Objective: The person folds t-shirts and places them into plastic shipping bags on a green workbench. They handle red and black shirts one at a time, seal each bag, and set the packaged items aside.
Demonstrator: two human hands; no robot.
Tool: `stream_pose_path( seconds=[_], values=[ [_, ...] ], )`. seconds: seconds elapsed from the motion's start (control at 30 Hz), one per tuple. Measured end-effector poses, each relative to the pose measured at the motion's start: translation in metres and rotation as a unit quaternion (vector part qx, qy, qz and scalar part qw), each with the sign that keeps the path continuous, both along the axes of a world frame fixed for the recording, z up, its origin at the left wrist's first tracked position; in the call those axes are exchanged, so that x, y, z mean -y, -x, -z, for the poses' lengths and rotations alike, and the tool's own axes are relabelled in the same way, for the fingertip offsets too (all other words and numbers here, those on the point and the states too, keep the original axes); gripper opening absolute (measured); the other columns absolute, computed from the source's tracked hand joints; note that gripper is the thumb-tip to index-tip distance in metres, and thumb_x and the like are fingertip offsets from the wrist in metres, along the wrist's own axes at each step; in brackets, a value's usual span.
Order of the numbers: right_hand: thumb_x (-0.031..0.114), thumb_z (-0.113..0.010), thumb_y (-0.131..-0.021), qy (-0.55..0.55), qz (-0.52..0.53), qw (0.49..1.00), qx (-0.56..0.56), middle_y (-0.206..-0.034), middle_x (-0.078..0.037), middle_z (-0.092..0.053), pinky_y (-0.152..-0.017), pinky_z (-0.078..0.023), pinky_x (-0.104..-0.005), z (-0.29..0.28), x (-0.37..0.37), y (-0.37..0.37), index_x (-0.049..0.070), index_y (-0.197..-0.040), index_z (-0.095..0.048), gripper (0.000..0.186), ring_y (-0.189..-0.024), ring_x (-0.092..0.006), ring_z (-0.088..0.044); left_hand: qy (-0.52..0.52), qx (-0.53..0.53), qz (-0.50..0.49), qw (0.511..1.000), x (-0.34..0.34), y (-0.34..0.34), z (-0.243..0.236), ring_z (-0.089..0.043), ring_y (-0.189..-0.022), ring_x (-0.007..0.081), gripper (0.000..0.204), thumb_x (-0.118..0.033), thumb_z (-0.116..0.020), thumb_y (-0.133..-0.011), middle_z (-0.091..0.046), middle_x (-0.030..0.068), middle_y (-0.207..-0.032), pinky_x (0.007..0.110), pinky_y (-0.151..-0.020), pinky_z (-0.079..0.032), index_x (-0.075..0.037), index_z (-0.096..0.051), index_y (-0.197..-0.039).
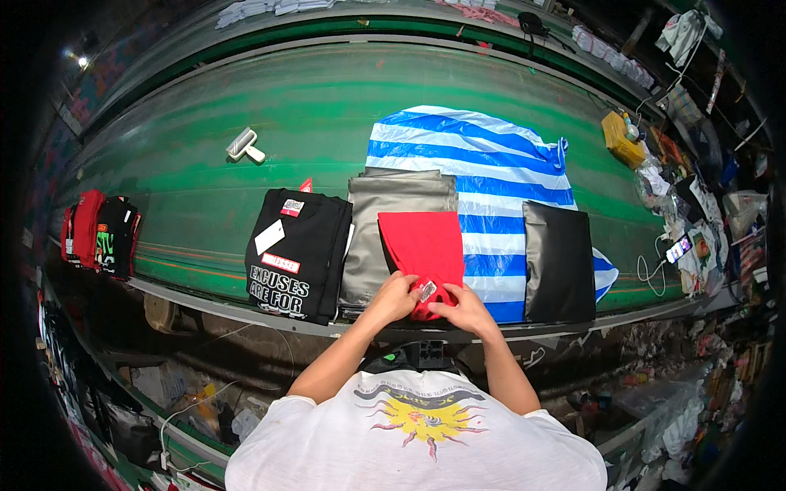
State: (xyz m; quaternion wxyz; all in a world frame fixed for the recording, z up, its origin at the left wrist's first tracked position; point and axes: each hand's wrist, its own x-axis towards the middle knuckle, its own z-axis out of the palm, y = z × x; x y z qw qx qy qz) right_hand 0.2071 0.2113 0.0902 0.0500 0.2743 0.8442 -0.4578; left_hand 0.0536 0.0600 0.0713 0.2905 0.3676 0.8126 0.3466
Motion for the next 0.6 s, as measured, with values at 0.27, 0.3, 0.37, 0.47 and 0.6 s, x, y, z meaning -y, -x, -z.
stream_pose_path(
  seconds=[0.27, 0.3, 0.37, 0.47, 0.6],
  values=[
    [0.030, -0.076, -0.080, -0.146, 0.018, 0.989, 0.026, -0.120, -0.032, -0.057, -0.086, -0.055, -0.0532, 0.009, 0.033, 0.011, 0.001, -0.138, -0.054, 0.068, -0.101, -0.0516, -0.065, -0.099, -0.041, -0.003, 0.994, -0.020, -0.023, 0.015, -0.064, -0.097, 0.0402, 0.042, -0.011, -0.070, -0.086, -0.062, 0.0261, -0.104, 0.044, -0.088, -0.051, 0.005, -0.068, -0.125],
    [0.028, -0.076, -0.080, -0.151, 0.035, 0.988, 0.001, -0.120, -0.033, -0.057, -0.086, -0.055, -0.0534, 0.007, 0.036, 0.010, 0.002, -0.138, -0.054, 0.067, -0.101, -0.0514, -0.065, -0.094, -0.036, 0.001, 0.995, -0.020, -0.023, 0.011, -0.063, -0.098, 0.0403, 0.042, -0.012, -0.070, -0.086, -0.062, 0.0260, -0.104, 0.044, -0.087, -0.051, 0.005, -0.068, -0.124],
    [0.026, -0.075, -0.080, -0.153, 0.040, 0.987, -0.011, -0.121, -0.033, -0.056, -0.084, -0.055, -0.0537, 0.001, 0.038, 0.010, 0.005, -0.138, -0.055, 0.065, -0.101, -0.0508, -0.065, -0.068, -0.022, -0.002, 0.997, -0.018, -0.022, 0.004, -0.063, -0.098, 0.0404, 0.042, -0.012, -0.070, -0.087, -0.062, 0.0259, -0.104, 0.044, -0.087, -0.051, 0.006, -0.068, -0.124],
    [0.027, -0.075, -0.083, -0.152, 0.012, 0.988, 0.018, -0.120, -0.033, -0.057, -0.083, -0.055, -0.0543, -0.005, 0.036, 0.011, 0.009, -0.137, -0.057, 0.060, -0.098, -0.0500, -0.066, -0.075, -0.016, -0.015, 0.997, -0.017, -0.023, 0.002, -0.063, -0.096, 0.0404, 0.041, -0.012, -0.069, -0.088, -0.062, 0.0259, -0.102, 0.044, -0.086, -0.050, 0.006, -0.067, -0.124],
    [0.028, -0.071, -0.089, -0.174, -0.008, 0.985, 0.011, -0.112, -0.033, -0.061, -0.081, -0.055, -0.0553, 0.006, 0.027, 0.010, 0.009, -0.131, -0.063, 0.047, -0.092, -0.0506, -0.067, -0.079, -0.022, -0.010, 0.997, -0.016, -0.025, 0.009, -0.066, -0.092, 0.0351, 0.047, -0.007, -0.066, -0.089, -0.066, 0.0231, -0.104, 0.042, -0.083, -0.053, 0.006, -0.059, -0.134]
  ],
)
